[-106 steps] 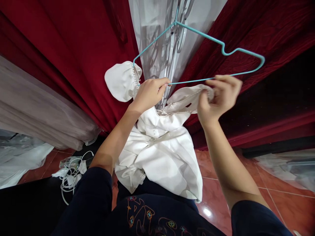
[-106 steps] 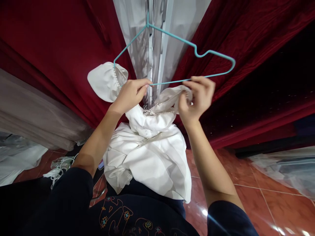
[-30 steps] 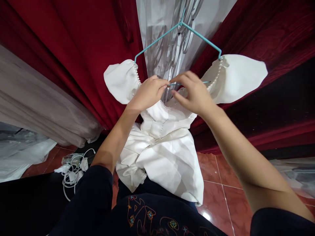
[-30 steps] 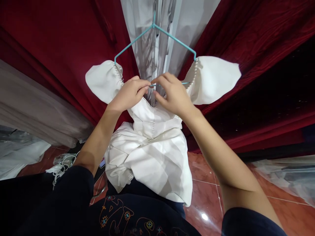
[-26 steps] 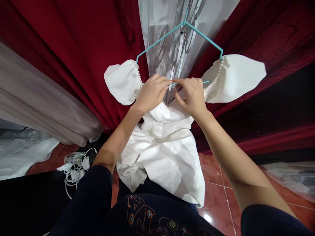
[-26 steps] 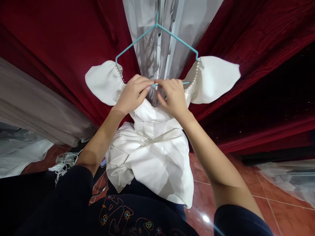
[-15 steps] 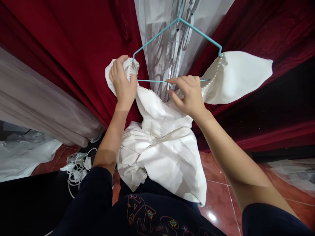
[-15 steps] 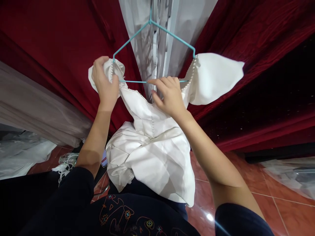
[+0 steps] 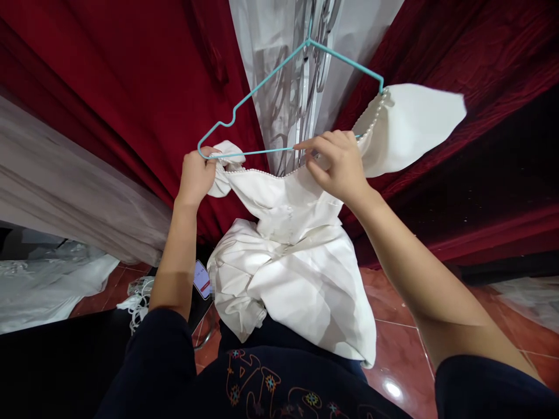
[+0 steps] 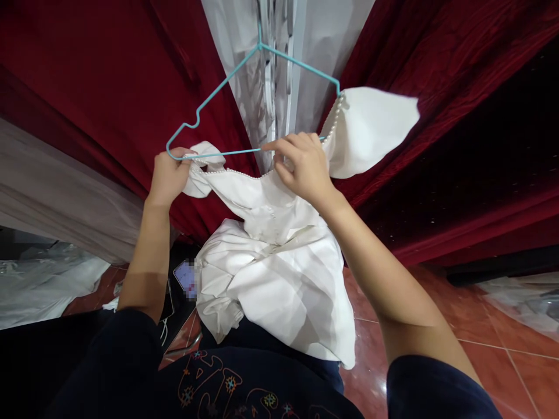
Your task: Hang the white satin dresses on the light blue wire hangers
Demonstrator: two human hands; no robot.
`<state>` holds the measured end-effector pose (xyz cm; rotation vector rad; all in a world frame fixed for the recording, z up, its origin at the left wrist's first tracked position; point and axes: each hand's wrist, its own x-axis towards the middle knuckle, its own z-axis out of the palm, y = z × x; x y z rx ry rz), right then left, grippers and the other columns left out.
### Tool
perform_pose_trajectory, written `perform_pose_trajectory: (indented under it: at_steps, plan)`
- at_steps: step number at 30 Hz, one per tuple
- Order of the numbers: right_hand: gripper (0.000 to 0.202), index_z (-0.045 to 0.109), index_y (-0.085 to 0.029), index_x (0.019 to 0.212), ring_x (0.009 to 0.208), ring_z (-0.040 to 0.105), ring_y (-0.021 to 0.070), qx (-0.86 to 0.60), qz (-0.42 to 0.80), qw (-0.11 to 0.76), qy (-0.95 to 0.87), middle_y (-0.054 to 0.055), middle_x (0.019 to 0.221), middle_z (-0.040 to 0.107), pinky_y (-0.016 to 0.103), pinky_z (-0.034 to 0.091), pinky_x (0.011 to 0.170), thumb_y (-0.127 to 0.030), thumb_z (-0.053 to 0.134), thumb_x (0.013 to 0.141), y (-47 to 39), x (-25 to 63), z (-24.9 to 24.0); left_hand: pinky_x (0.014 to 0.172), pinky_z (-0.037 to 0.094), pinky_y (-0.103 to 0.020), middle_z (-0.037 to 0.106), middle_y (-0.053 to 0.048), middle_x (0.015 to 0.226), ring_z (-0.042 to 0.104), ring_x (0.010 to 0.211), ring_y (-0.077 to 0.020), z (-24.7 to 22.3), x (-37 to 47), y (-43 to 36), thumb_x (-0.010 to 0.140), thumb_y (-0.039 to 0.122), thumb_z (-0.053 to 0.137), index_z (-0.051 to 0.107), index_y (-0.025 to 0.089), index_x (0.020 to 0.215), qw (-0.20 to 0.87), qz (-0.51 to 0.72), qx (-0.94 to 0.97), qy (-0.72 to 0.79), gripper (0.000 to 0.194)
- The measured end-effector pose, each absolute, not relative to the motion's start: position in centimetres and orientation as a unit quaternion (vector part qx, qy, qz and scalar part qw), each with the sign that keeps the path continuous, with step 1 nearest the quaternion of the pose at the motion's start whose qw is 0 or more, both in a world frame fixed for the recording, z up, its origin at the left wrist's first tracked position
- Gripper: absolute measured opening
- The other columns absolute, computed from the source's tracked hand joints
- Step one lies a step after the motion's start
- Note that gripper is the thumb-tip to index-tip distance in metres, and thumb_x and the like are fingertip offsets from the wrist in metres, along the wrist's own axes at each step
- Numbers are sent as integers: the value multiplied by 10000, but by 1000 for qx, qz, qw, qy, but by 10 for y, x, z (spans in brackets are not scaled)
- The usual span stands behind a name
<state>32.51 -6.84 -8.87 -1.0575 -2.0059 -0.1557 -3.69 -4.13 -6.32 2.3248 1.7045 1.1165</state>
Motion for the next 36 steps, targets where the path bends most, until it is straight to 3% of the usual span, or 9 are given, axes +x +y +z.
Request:
perform_pose_trajectory:
  at_steps: [5, 10, 13, 17, 21, 25, 27, 31, 36]
  plan:
    - [367, 755, -300, 1263, 979, 619, 297, -412, -59, 429, -801, 87, 1014, 710, 515, 450, 977, -259, 471, 1034, -65, 325, -91, 1001, 593, -360, 844, -77, 1154, 787, 1074, -272, -69, -9, -77, 995, 221, 522, 818, 190, 1245, 76, 278, 824, 488, 388]
    - [380, 725, -306, 1322, 1039, 631, 308, -403, -67, 430, -805, 88, 1116, 731, 532, 453, 1002, -285, 474, 1037, -67, 317, -96, 1131, 552, -424, 765, -69, 1325, 714, 1277, -253, -67, 41, -90, 1081, 190, 437, 755, 265, 1319, 5, 404, 845, 351, 405]
    - [366, 717, -301, 1310, 1085, 648, 306, -388, -48, 436, -811, 79, 1156, 751, 544, 451, 1047, -312, 465, 1045, -70, 317, -94, 1229, 468, -482, 713, -55, 1425, 631, 1406, -272, -57, 64, -78, 1123, 256, 446, 724, 304, 1313, -51, 424, 824, 373, 340]
    - [375, 692, -321, 1347, 1216, 652, 345, -372, -46, 443, -814, 92, 1271, 741, 592, 450, 1092, -352, 470, 1047, -78, 329, -86, 1167, 473, -461, 786, -67, 1280, 711, 1233, -276, -49, 75, -61, 1155, 310, 406, 700, 247, 1272, -9, 351, 838, 417, 323]
    - [387, 684, -296, 1341, 1313, 580, 419, -436, -171, 530, -707, 176, 1322, 670, 652, 423, 1110, -301, 616, 960, -75, 359, -76, 1114, 463, -428, 805, -62, 1195, 732, 1129, -265, -56, 78, -61, 1141, 253, 391, 708, 237, 1152, -15, 333, 837, 433, 318]
    - [369, 728, -192, 1147, 1131, 643, 365, -480, -217, 584, -618, 209, 1183, 682, 526, 526, 935, -166, 712, 779, -56, 395, -64, 1109, 459, -450, 798, -59, 1179, 713, 1124, -279, -56, 78, -65, 1107, 194, 410, 710, 236, 1125, -17, 330, 839, 433, 303]
    - [253, 738, -192, 1020, 1006, 675, 311, -497, -184, 568, -629, 186, 1083, 727, 447, 519, 827, -109, 669, 791, -48, 409, -55, 1117, 461, -465, 795, -61, 1143, 696, 1115, -286, -53, 77, -65, 1092, 179, 426, 712, 233, 1107, -13, 331, 834, 441, 291]
    - [211, 755, -166, 916, 765, 667, 232, -533, -172, 573, -599, 132, 894, 763, 403, 464, 742, -19, 688, 781, -40, 424, -37, 1136, 471, -487, 784, -55, 1104, 672, 1111, -293, -47, 74, -65, 1067, 157, 448, 715, 234, 1113, 8, 329, 836, 439, 282]
    - [212, 764, -101, 803, 658, 687, 170, -585, -137, 630, -493, 115, 776, 765, 333, 427, 615, 91, 694, 745, -25, 432, -32, 1108, 489, -482, 785, -53, 1082, 664, 1073, -288, -43, 74, -65, 1022, 115, 452, 731, 231, 1096, 19, 316, 843, 436, 312]
